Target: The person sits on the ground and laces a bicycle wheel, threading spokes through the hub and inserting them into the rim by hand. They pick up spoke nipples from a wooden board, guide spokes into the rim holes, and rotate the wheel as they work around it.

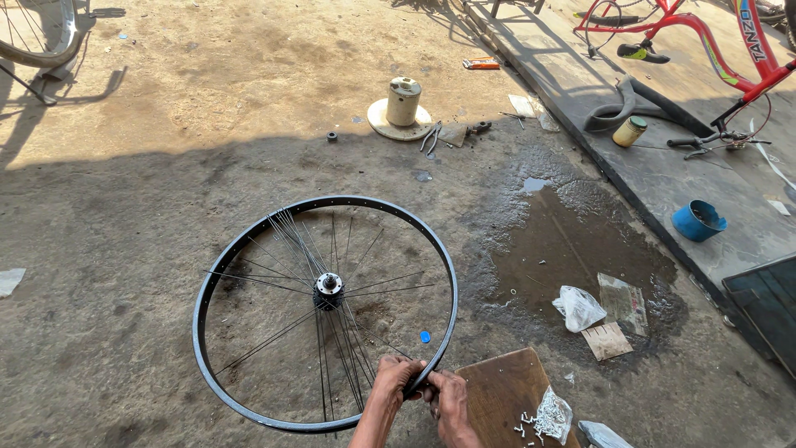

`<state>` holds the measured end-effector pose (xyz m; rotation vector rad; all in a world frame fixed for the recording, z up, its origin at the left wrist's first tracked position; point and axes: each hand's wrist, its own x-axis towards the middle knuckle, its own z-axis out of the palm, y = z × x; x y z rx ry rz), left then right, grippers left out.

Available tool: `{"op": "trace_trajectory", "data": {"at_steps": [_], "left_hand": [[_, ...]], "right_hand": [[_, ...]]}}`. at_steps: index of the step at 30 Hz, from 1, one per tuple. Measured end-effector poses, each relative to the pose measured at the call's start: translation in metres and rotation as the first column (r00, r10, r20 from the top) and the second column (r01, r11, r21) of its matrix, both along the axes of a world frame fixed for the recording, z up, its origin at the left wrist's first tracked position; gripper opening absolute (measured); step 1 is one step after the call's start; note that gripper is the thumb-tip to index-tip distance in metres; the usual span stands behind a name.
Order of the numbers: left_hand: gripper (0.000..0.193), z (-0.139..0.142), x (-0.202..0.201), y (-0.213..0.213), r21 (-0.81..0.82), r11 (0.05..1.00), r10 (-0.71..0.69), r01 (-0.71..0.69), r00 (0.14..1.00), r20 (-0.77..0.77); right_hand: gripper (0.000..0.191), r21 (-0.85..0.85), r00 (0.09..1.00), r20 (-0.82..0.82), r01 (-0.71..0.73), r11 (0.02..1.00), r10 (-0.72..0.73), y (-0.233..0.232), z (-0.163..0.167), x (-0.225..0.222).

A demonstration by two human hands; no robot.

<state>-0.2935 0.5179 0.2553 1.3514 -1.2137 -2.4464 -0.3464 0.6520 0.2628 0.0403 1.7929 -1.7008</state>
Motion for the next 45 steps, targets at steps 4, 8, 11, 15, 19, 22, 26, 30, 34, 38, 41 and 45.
{"op": "trace_trajectory", "data": {"at_steps": [4, 8, 11, 15, 19, 22, 26, 30, 34, 38, 41, 45], "left_hand": [[0.023, 0.008, 0.001, -0.001, -0.016, 1.000, 0.000, 0.001, 0.999, 0.047], [0.025, 0.015, 0.004, 0.002, -0.009, 1.000, -0.013, 0.013, 0.999, 0.044], [0.027, 0.015, 0.005, 0.001, -0.014, 1.000, -0.017, 0.018, 0.999, 0.048], [0.028, 0.010, 0.005, 0.002, -0.029, 1.000, -0.006, 0.007, 0.999, 0.041], [0.026, 0.007, 0.003, 0.003, -0.041, 0.999, -0.003, 0.005, 0.999, 0.042], [0.022, 0.008, 0.003, 0.002, -0.027, 0.999, -0.021, 0.022, 0.999, 0.041], [0.019, 0.011, 0.006, 0.003, -0.013, 1.000, -0.017, 0.017, 1.000, 0.005], [0.019, 0.013, 0.007, 0.003, -0.014, 1.000, -0.013, 0.013, 1.000, -0.001], [0.019, 0.016, 0.008, 0.003, -0.014, 1.000, -0.017, 0.017, 1.000, -0.013], [0.018, 0.016, 0.009, 0.003, -0.009, 1.000, -0.017, 0.017, 1.000, -0.019], [0.019, 0.012, 0.008, 0.003, -0.012, 1.000, -0.017, 0.017, 1.000, -0.013], [0.020, 0.008, 0.007, 0.002, -0.018, 1.000, -0.004, 0.003, 1.000, -0.013]], "right_hand": [[0.022, 0.113, 1.000, 0.011, 0.020, 0.993, -0.021, -0.005, 0.004, 0.003], [0.012, 0.126, 0.982, -0.186, 0.043, 0.991, -0.019, -0.009, 0.014, 0.007], [0.016, 0.118, 0.959, -0.270, -0.057, 0.991, 0.087, -0.004, 0.021, 0.008], [0.023, 0.266, 0.963, -0.228, -0.081, 0.961, 0.145, -0.002, 0.024, 0.002], [0.021, 0.176, 0.999, 0.027, -0.040, 0.984, 0.036, -0.004, 0.020, 0.000], [0.017, 0.118, 1.000, 0.006, 0.021, 0.993, -0.022, -0.003, 0.015, 0.004], [0.019, 0.002, 0.996, -0.086, 0.022, 1.000, -0.022, -0.002, 0.007, 0.005], [0.024, 0.113, 0.995, -0.082, -0.041, 0.993, 0.051, -0.001, 0.006, -0.002], [0.026, 0.146, 0.996, -0.077, -0.022, 0.989, 0.033, -0.003, 0.011, 0.000], [0.018, 0.027, 0.999, -0.040, 0.023, 0.999, -0.022, 0.000, 0.010, 0.007], [0.020, 0.083, 0.996, -0.087, -0.003, 0.997, 0.011, 0.001, 0.002, 0.004], [0.034, 0.042, 0.972, -0.224, -0.067, 0.997, 0.075, 0.004, -0.006, 0.002]]}}
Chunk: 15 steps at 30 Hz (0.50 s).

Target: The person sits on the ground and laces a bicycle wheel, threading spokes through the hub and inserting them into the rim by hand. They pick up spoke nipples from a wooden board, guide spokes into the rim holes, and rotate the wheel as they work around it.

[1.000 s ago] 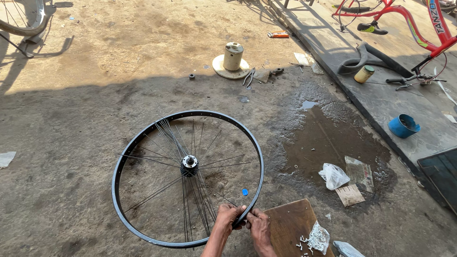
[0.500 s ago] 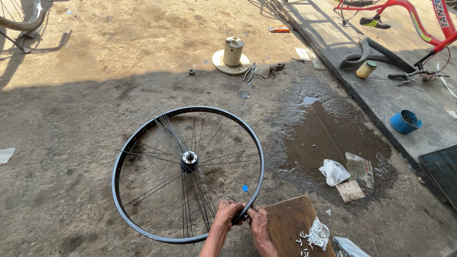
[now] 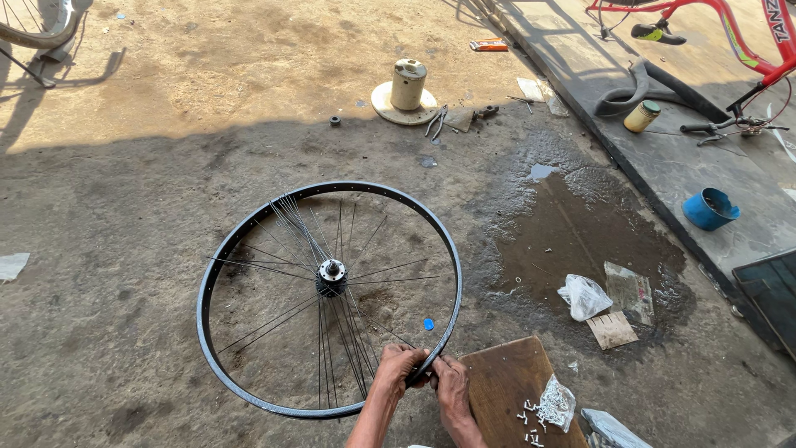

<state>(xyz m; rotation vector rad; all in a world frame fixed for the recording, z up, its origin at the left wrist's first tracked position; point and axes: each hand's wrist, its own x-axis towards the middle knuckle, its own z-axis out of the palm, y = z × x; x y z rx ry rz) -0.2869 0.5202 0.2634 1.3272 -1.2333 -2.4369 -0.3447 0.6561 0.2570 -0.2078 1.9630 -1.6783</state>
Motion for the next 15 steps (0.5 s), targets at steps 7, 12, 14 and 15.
{"op": "trace_trajectory", "data": {"at_steps": [7, 12, 14, 15], "left_hand": [[0.021, -0.005, 0.001, 0.003, 0.001, 1.000, 0.006, -0.006, 1.000, -0.020], [0.017, -0.011, 0.001, 0.004, -0.059, 0.998, -0.013, 0.013, 1.000, -0.006], [0.019, -0.013, 0.002, 0.006, -0.101, 0.994, -0.035, 0.034, 0.999, -0.007], [0.020, -0.012, 0.003, 0.007, -0.122, 0.992, -0.046, 0.044, 0.999, -0.008]], "right_hand": [[0.035, -0.083, 0.956, 0.217, 0.221, 0.972, -0.199, -0.004, 0.027, 0.001], [0.034, -0.097, 0.982, 0.180, 0.073, 0.993, -0.055, -0.013, 0.041, 0.001], [0.033, -0.126, 0.988, 0.148, 0.070, 0.990, -0.051, -0.015, 0.041, 0.002], [0.032, -0.137, 0.990, 0.135, 0.063, 0.989, -0.045, -0.016, 0.040, 0.002]]}}
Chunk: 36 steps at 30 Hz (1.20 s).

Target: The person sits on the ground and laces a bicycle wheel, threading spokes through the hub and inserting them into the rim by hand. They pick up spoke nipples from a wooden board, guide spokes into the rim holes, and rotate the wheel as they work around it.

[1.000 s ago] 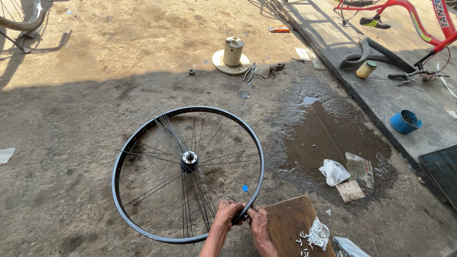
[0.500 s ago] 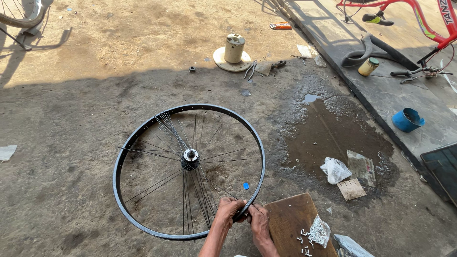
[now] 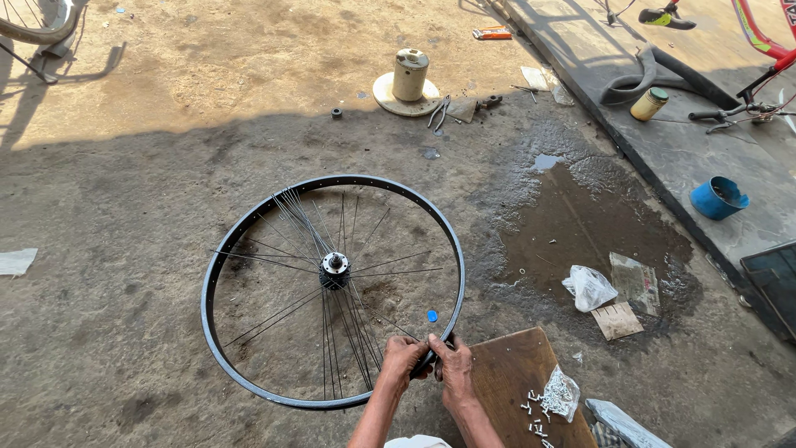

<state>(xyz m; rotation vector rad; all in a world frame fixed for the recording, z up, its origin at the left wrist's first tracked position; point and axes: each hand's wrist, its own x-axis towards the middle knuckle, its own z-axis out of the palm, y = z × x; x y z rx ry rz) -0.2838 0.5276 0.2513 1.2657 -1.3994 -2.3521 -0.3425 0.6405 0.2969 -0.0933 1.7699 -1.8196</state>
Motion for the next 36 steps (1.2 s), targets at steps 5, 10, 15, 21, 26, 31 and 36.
{"op": "trace_trajectory", "data": {"at_steps": [5, 10, 15, 21, 26, 31, 36], "left_hand": [[0.019, 0.019, 0.002, 0.003, -0.644, 0.754, 0.012, 0.128, 0.978, 0.209], [0.020, 0.055, 0.039, -0.041, -0.817, 0.572, 0.301, 0.075, 0.907, 0.294], [0.040, 0.059, 0.087, -0.060, -0.449, 0.827, -0.119, 0.339, 0.885, 0.450], [0.030, 0.016, 0.097, -0.019, -0.144, 0.920, -0.358, 0.364, 0.931, 0.068], [0.028, 0.004, 0.080, -0.013, -0.133, 0.943, -0.294, 0.306, 0.951, 0.100], [0.026, 0.005, 0.072, -0.009, -0.135, 0.953, -0.262, 0.272, 0.961, 0.089], [0.023, 0.002, 0.086, -0.012, -0.079, 0.978, -0.195, 0.193, 0.981, -0.010]], "right_hand": [[0.031, -0.008, 0.999, -0.020, -0.039, 0.999, 0.039, 0.006, -0.005, 0.002], [0.032, 0.009, 0.998, -0.012, -0.067, 0.998, 0.067, 0.010, -0.001, 0.000], [0.029, 0.065, 0.996, 0.015, -0.093, 0.994, 0.092, 0.009, 0.008, -0.012], [0.025, 0.095, 0.987, 0.023, -0.163, 0.982, 0.162, 0.024, -0.015, -0.031], [0.027, 0.211, 0.947, 0.030, -0.318, 0.924, 0.319, 0.024, -0.027, -0.064], [0.033, 0.529, 0.708, -0.106, -0.554, 0.643, 0.698, 0.038, 0.046, -0.083], [0.030, 0.796, 0.710, -0.190, -0.293, 0.530, 0.678, 0.087, 0.242, -0.097]]}}
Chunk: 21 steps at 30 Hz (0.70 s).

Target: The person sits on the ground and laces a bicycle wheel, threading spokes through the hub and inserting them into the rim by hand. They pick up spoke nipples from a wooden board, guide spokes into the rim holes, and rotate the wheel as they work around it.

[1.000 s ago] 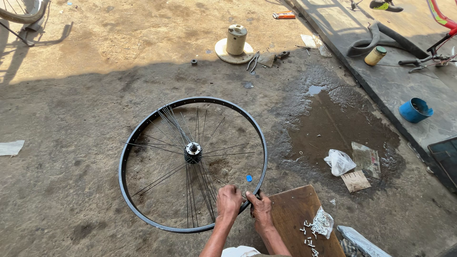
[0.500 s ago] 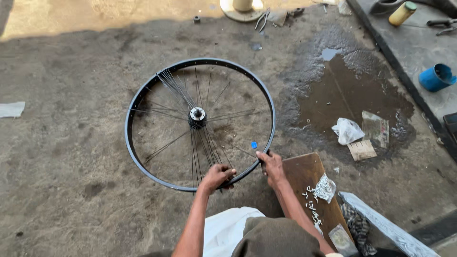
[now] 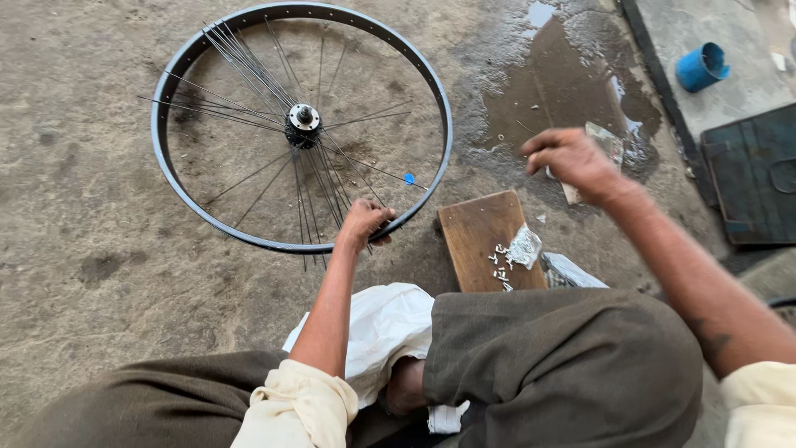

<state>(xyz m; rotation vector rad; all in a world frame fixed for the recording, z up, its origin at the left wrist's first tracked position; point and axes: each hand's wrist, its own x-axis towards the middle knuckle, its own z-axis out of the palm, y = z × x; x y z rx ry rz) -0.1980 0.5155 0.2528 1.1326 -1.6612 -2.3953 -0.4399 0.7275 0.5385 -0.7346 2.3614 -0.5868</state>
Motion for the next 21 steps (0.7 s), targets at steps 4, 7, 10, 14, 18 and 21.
{"op": "trace_trajectory", "data": {"at_steps": [4, 7, 10, 14, 18, 21], "left_hand": [[0.022, 0.000, 0.016, 0.006, 0.006, 1.000, -0.008, 0.009, 1.000, -0.014], [0.023, 0.006, 0.028, 0.009, -0.056, 0.998, 0.011, -0.011, 1.000, -0.002], [0.024, 0.013, 0.037, 0.003, -0.033, 0.999, 0.013, -0.011, 0.999, 0.043], [0.023, 0.009, 0.034, 0.001, -0.056, 0.998, 0.030, -0.029, 0.999, 0.015], [0.024, 0.000, 0.020, 0.002, -0.031, 0.999, 0.038, -0.036, 0.998, 0.045], [0.026, -0.003, 0.019, 0.008, -0.019, 1.000, 0.021, -0.020, 0.998, 0.059]], "right_hand": [[0.018, -0.400, 0.991, -0.048, 0.093, 0.912, -0.122, 0.033, 0.121, 0.028], [0.022, -0.759, 0.955, -0.026, 0.173, 0.628, -0.295, 0.056, 0.134, 0.059], [0.012, -0.903, 0.905, 0.310, 0.377, 0.208, -0.293, 0.047, 0.045, 0.094], [0.027, -0.452, 0.571, 0.780, 0.797, 0.400, -0.257, 0.017, -0.162, 0.182], [0.023, -0.207, 0.334, 0.898, 0.895, 0.395, -0.287, 0.012, -0.260, 0.240], [0.013, -0.216, 0.348, 0.870, 0.906, 0.363, -0.350, 0.025, -0.266, 0.249]]}}
